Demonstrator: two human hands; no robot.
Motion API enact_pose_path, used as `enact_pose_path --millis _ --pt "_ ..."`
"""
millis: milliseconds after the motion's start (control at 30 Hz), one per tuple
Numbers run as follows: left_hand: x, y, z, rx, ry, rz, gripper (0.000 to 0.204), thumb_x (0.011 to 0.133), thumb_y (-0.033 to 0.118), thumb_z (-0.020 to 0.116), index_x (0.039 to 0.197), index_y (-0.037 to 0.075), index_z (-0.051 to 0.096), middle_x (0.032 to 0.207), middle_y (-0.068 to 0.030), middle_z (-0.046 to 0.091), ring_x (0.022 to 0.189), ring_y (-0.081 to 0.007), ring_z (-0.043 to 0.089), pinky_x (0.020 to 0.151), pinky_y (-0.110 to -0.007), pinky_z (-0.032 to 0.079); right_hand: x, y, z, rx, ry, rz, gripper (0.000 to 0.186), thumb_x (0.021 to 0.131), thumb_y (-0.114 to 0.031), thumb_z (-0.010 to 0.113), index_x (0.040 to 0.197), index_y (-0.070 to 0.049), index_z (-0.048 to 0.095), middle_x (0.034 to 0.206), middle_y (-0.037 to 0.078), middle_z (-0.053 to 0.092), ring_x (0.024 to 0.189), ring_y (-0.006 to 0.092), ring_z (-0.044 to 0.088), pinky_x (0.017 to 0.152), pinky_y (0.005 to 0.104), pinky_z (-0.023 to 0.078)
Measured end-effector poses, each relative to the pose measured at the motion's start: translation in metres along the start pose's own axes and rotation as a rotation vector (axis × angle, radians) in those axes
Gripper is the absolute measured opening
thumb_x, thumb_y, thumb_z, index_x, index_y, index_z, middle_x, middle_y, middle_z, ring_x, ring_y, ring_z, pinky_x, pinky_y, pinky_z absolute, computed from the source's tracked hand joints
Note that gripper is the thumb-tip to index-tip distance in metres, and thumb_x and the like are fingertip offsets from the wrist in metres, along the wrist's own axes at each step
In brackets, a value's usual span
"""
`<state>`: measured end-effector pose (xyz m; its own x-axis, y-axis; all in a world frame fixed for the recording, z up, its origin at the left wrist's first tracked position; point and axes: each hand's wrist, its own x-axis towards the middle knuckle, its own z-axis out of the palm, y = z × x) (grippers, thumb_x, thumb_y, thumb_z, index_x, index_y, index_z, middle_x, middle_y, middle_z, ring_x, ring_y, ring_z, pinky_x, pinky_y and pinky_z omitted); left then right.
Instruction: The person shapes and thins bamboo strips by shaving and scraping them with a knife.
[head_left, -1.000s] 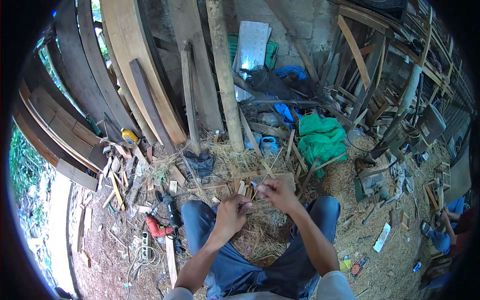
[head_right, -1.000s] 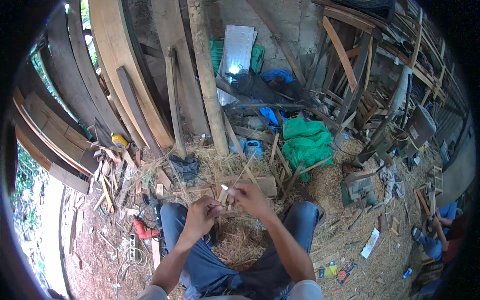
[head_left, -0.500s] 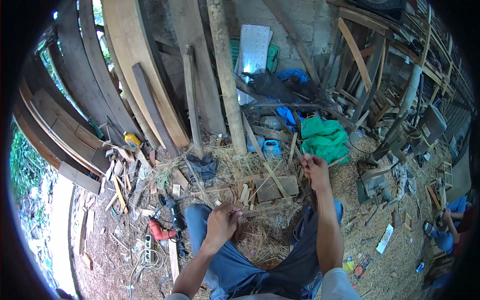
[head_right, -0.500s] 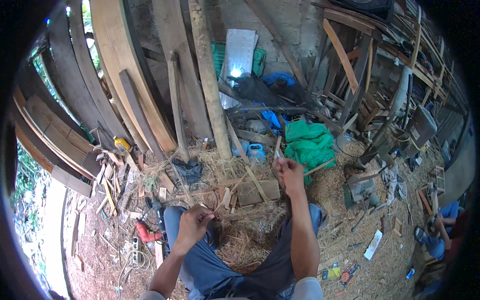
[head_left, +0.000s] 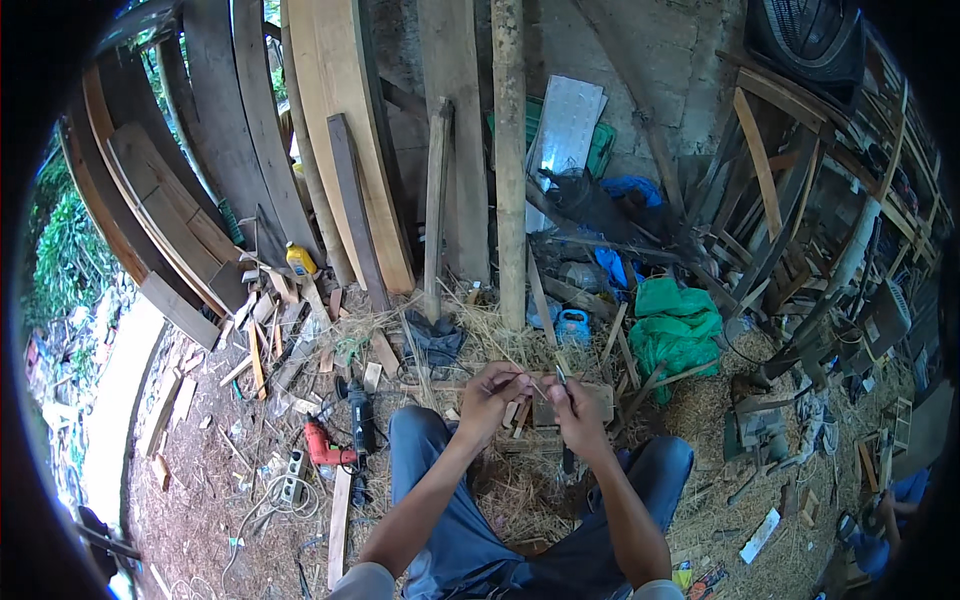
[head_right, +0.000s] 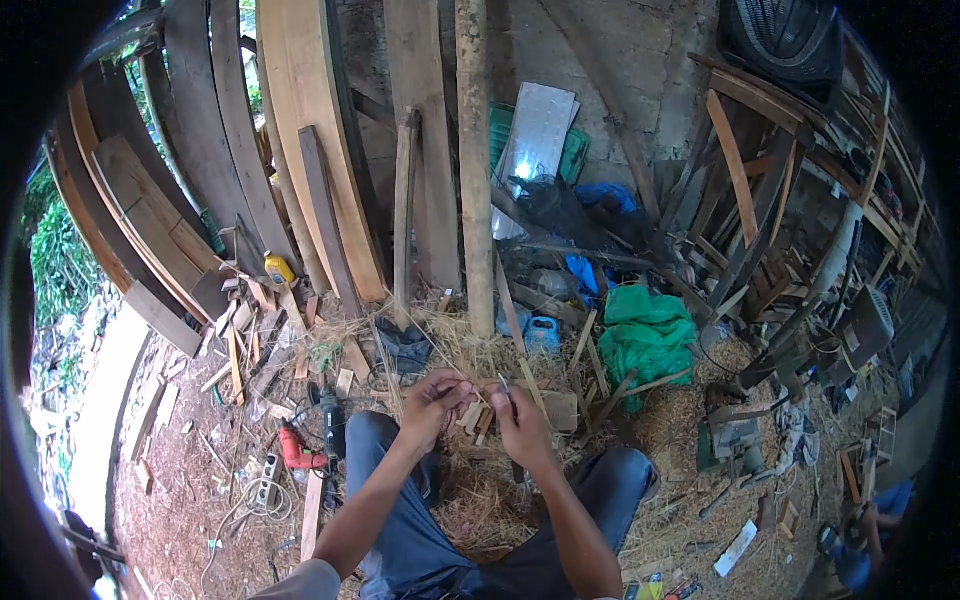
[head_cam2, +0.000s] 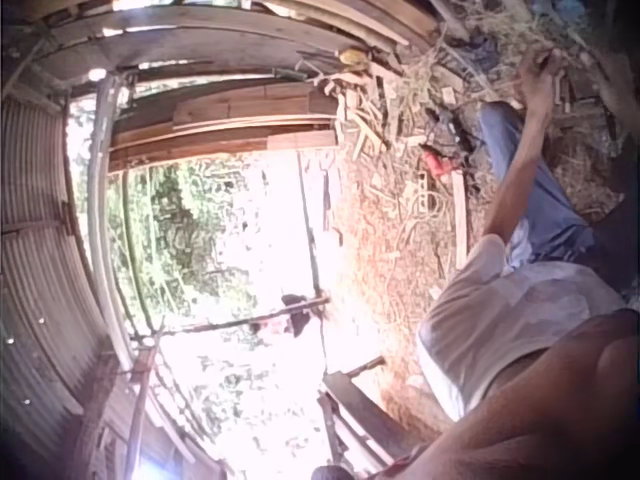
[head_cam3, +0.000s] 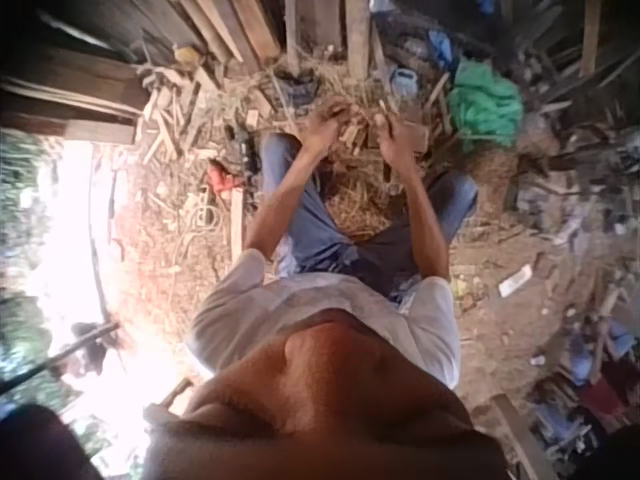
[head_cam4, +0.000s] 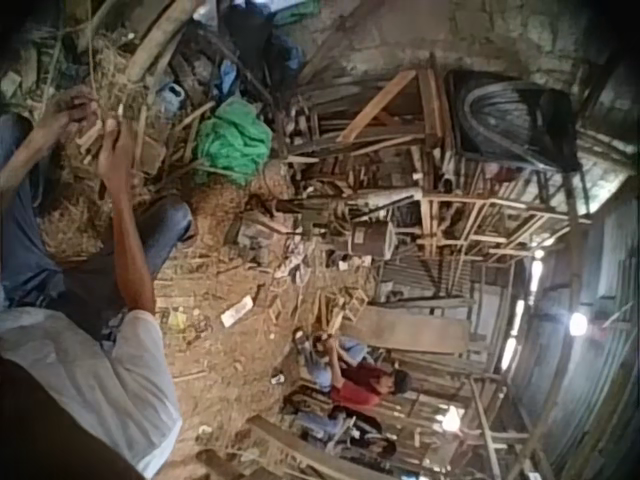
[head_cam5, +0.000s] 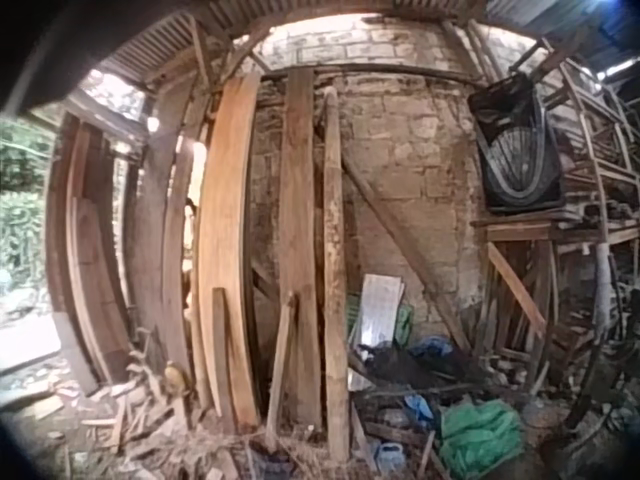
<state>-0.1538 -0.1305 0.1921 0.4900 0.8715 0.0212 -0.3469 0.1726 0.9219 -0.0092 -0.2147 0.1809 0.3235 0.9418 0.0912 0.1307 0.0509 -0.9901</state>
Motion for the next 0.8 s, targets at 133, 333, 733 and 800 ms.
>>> enact_pose_path --millis 133,333,733,800 --pt "0.0 0.0 0.006 0.06 -0.029 0.041 0.015 0.087 0.004 0.062 0.1 0.0 0.056 0.086 -0.0077 0.064 0.077 -0.013 0.061 0.063 -0.023 0.044 -0.003 -0.01 0.0 -0.175 0.046 -0.136 0.023 0.092 -0.021 0.057 0.104 -0.002 0.059 0.073 0.003 0.055 0.058 0.0095 0.043 0.054 0.0261 0.036" --pt "0.013 0.007 -0.006 0.006 -0.015 0.091 0.008 0.09 0.004 0.058 0.096 0.0 0.059 0.087 -0.0057 0.064 0.078 -0.0121 0.061 0.071 -0.026 0.05 0.0 -0.017 -0.008 -0.264 0.01 -0.099 0.021 0.092 -0.02 0.056 0.1 0.0 0.058 0.071 0.007 0.054 0.06 0.013 0.045 0.055 0.0288 0.037" --pt "0.032 0.055 -0.04 0.072 0.264 0.418 0.009 0.091 0.012 0.057 0.092 0.003 0.06 0.086 -0.0061 0.063 0.074 -0.0126 0.058 0.07 -0.028 0.047 0.006 -0.016 -0.028 -0.296 0.037 -0.154 0.019 0.095 -0.017 0.048 0.095 0.002 0.053 0.075 0.018 0.054 0.065 0.0324 0.051 0.062 0.0382 0.039" --pt "0.038 0.062 -0.054 0.043 0.28 0.432 0.01 0.091 0.013 0.057 0.092 0.004 0.06 0.086 -0.006 0.063 0.075 -0.0127 0.059 0.07 -0.028 0.048 0.009 -0.017 -0.03 -0.273 0.01 -0.153 0.019 0.095 -0.017 0.048 0.094 0.002 0.053 0.077 0.019 0.054 0.068 0.0362 0.051 0.063 0.0396 0.039"
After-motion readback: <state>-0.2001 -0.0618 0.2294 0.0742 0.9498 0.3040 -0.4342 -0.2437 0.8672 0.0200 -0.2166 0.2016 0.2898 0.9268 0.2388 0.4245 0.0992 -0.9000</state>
